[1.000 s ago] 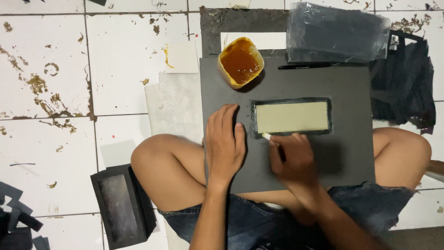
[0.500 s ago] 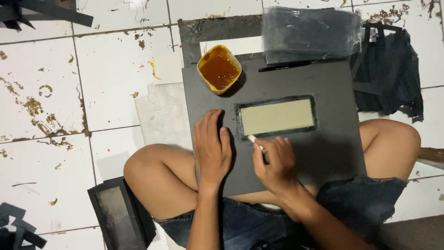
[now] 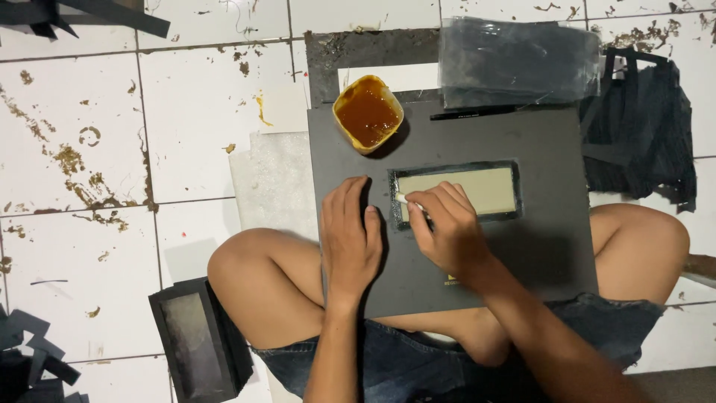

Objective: The person sits on the floor with a screen-printing frame board on their lap, positions a rectangular stencil sheet inside the frame, presses it flat, then dips a small stick into a cup of glue and spreads glue along the stencil edges, finally peeling a piece of plastic film by hand.

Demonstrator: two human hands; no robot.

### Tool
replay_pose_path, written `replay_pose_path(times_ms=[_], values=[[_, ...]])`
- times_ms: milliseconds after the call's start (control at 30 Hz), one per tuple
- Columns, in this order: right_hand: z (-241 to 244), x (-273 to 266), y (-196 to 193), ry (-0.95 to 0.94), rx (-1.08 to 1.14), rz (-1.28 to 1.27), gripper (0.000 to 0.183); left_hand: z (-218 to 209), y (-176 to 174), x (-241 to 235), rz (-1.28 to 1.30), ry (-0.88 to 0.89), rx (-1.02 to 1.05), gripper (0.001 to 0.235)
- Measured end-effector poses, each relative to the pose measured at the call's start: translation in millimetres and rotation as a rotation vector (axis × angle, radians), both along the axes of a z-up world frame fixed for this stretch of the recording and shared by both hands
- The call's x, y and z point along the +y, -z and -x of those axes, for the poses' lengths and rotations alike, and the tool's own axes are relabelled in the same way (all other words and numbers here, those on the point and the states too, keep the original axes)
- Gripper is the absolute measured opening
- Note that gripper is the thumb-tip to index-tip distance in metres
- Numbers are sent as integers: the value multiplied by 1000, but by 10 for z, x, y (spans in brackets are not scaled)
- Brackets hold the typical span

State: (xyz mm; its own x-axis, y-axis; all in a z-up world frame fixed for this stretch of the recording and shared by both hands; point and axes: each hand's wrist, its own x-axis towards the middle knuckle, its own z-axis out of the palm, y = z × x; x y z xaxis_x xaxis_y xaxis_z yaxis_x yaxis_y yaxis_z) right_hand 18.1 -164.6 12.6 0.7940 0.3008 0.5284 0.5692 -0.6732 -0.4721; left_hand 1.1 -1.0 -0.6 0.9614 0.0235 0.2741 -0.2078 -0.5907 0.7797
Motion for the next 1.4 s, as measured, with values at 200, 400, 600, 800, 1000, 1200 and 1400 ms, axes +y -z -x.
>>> replay_pose_path(times_ms=[200,400,600,800,1000,1200,1400], values=[[308,-133,73,-64,112,62,8,0,-12,-11,0,2,18,38],[390,-112,70,-24,100,-1,9,3,14,-10,3,1,-3,39],[527,-319,215,133,5,67,12,8,33,-5,-1,9,-22,38],[678,-566,267,353,-100,150,15,13,24,16,-21,26,-24,38],[647,-341,213,255,-19,-41,10,25,-2,-11,-23,40,-26,37],[727,-873,391,389,-70,62,12,35,49,-21,-46,29,-54,37],[844,-1451,246,675,-31,86,10,30,8,-42,-65,26,-55,37]])
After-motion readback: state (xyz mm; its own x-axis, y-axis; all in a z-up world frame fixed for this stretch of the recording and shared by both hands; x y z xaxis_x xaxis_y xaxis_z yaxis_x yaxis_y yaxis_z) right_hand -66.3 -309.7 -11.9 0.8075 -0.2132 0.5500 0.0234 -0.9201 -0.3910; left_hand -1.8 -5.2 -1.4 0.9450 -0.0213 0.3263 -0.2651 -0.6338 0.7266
